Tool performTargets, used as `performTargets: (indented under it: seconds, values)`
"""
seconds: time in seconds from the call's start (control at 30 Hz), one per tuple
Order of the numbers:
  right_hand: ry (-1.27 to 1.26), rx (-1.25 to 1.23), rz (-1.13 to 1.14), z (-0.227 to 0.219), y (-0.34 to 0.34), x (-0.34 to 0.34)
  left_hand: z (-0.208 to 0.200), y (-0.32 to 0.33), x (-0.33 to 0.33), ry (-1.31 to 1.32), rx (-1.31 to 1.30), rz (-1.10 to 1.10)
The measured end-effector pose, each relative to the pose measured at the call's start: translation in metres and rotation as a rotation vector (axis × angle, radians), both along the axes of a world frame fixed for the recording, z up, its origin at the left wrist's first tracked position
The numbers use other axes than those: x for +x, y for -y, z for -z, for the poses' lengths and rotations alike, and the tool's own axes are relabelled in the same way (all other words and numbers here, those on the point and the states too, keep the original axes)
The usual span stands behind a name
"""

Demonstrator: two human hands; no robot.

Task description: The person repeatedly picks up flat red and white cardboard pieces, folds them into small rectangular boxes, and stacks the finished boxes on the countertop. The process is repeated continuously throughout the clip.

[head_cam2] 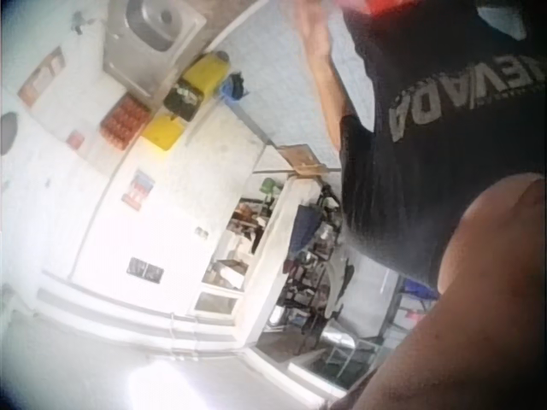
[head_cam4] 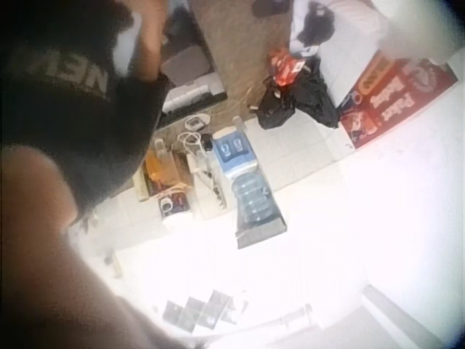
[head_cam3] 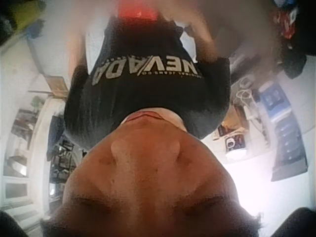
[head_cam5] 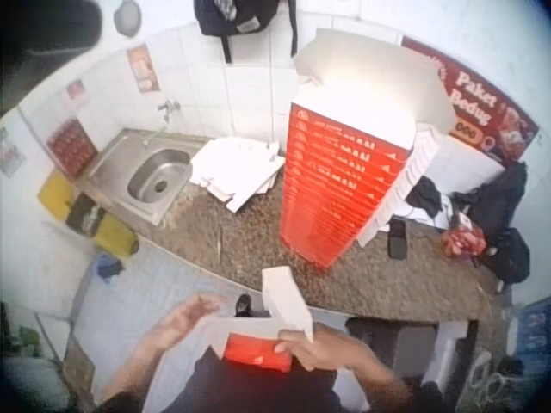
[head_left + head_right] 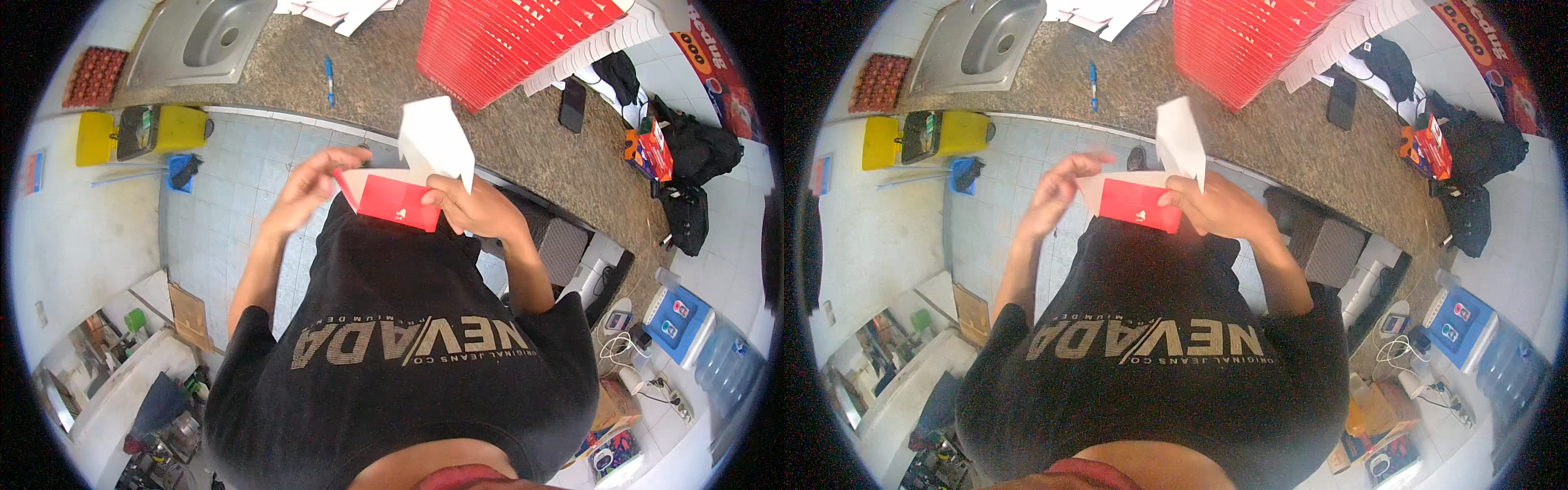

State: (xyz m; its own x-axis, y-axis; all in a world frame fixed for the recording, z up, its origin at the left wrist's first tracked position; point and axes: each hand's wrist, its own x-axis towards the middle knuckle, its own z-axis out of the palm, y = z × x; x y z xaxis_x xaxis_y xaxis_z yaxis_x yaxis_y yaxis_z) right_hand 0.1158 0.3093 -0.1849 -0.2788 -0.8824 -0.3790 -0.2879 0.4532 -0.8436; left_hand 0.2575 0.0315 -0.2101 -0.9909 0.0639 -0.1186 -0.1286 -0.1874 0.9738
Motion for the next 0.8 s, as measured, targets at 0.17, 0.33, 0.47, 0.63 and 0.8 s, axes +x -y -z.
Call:
performTargets:
  seconds: [0.17,0.33,0.47,0.63,0.8]
  values:
    - [-0.272,-0.127,0.090,0.017,-0.006,0.018,-0.004,-0.038,-0.001,-0.258,-0.117,0.044]
    - [-0.469,-0.061,-0.065,0.007,-0.005,0.018,-0.043,-0.054,-0.010,-0.232,-0.581,0.217]
    - [-0.485,-0.104,-0.051,0.001,-0.012,0.026,-0.028,-0.058,-0.008,-0.176,-0.733,-0.115]
    - [-0.470,-0.185,-0.036,0.013,-0.015,0.036,-0.020,-0.067,-0.002,-0.171,-0.806,0.014]
    - [-0.461,-0.144,-0.060,0.008,-0.018,0.036,-0.026,-0.070,-0.003,-0.078,-0.721,0.287]
